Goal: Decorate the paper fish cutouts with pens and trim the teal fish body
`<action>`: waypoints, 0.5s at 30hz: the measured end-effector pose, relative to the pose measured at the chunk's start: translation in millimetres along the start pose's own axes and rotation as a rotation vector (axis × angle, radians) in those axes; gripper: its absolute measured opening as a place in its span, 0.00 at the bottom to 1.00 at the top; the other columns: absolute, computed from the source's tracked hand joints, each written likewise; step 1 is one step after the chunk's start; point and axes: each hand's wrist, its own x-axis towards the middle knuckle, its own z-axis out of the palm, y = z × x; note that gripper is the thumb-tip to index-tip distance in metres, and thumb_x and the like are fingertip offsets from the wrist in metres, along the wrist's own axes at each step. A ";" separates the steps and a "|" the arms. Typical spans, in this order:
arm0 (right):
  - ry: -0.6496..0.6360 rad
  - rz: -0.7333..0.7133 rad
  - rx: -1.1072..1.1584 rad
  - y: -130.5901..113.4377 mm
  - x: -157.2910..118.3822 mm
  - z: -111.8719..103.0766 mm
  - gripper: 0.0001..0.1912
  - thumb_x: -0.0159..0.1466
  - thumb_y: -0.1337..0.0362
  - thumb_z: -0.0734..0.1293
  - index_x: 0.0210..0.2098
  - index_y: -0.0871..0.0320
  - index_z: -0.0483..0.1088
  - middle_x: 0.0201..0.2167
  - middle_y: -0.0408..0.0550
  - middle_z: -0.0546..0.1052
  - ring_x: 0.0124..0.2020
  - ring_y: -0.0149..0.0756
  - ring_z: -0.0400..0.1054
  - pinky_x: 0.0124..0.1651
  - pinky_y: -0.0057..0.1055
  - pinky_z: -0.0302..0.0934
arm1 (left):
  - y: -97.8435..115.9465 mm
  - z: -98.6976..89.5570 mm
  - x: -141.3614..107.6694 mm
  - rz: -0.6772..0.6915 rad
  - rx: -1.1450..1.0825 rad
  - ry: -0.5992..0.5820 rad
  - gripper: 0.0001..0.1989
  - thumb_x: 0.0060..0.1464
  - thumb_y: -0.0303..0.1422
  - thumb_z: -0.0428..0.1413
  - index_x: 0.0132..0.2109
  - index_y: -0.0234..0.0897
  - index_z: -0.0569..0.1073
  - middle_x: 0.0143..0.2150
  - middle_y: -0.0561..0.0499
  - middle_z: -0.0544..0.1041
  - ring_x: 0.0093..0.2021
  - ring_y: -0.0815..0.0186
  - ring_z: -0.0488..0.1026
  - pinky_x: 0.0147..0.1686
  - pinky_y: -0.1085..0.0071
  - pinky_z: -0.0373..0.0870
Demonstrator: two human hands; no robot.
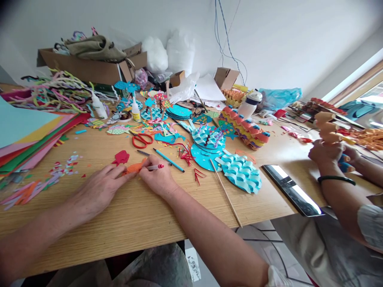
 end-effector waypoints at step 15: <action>0.001 -0.015 0.095 0.2 1.4 1.0 0.02 0.51 0.69 0.59 0.23 0.57 0.61 0.18 0.37 0.62 0.21 0.27 0.54 0.23 0.24 0.49 | -4.0 -5.2 4.0 0.013 -0.032 -0.037 0.23 0.56 0.22 0.42 0.54 0.44 0.68 0.49 0.44 0.68 0.47 0.57 0.65 0.44 0.60 0.66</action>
